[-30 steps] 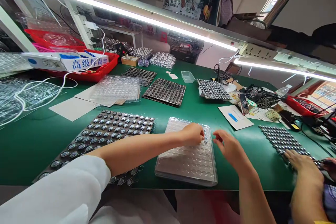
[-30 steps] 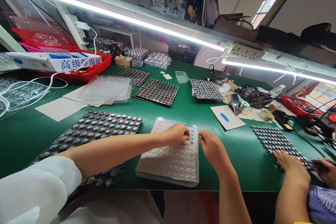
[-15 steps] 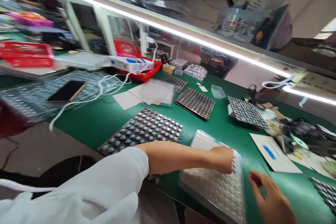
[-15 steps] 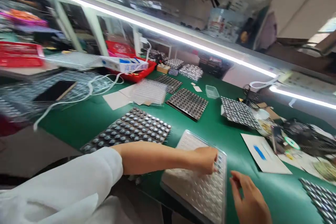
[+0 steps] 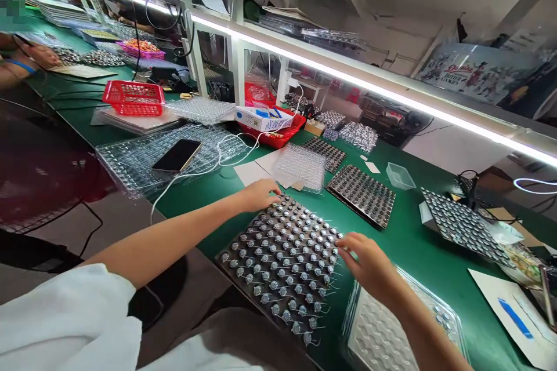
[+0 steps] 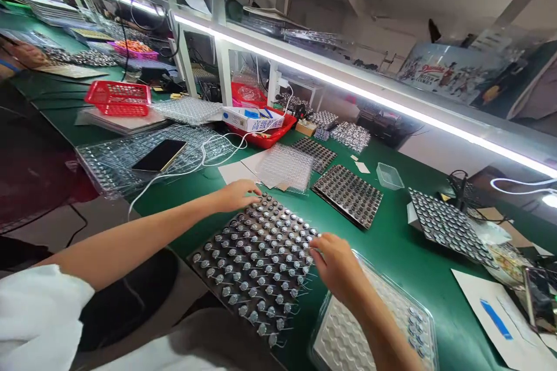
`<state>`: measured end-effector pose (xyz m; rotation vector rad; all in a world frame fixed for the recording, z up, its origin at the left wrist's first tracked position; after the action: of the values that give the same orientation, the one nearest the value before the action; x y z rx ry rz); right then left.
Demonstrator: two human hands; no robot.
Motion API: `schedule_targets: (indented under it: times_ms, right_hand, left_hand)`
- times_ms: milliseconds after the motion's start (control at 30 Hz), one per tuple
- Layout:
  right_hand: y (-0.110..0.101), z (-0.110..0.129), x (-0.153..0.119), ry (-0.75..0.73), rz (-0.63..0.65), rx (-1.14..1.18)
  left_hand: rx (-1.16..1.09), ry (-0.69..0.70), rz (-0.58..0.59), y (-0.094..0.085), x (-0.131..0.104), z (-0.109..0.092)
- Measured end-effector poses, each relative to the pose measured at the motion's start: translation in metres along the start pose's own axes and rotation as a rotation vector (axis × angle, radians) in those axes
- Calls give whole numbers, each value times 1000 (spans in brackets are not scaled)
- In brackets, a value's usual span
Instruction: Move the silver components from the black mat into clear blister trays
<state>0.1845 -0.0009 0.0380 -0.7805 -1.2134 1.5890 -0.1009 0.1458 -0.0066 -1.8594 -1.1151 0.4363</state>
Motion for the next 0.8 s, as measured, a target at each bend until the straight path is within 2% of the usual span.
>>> schedule_targets:
  times_ms: [67, 167, 300, 400, 567, 733, 800]
  right_hand:
    - [16, 21, 47, -19, 40, 64]
    - [44, 43, 104, 41, 97, 55]
    - [73, 51, 144, 121, 164, 16]
    - [81, 50, 153, 149, 197, 4]
    - [81, 51, 151, 142, 199, -16]
    - [72, 58, 142, 162, 88, -57]
    - [64, 61, 132, 160, 62, -61]
  left_hand:
    - [-60, -36, 61, 3, -4, 18]
    - [-126, -34, 55, 12, -6, 26]
    - [-117, -13, 49, 20, 1, 28]
    - [-91, -77, 53, 24, 8, 32]
    - [-110, -138, -42, 25, 8, 34]
    - [-238, -113, -205, 11, -1, 26]
    - [-294, -85, -225, 4, -3, 17]
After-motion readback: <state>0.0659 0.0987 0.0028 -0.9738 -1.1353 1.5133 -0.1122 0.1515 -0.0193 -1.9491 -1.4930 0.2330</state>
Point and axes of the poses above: each hand's wrist, its own x-axis towards the middle knuckle, its own y-axis out of the palm, z = x × y, the point moved 2 cm from there along x, towards the middle knuckle, and after that the axes turned 2 degrees about y, right-handed, at the moved point
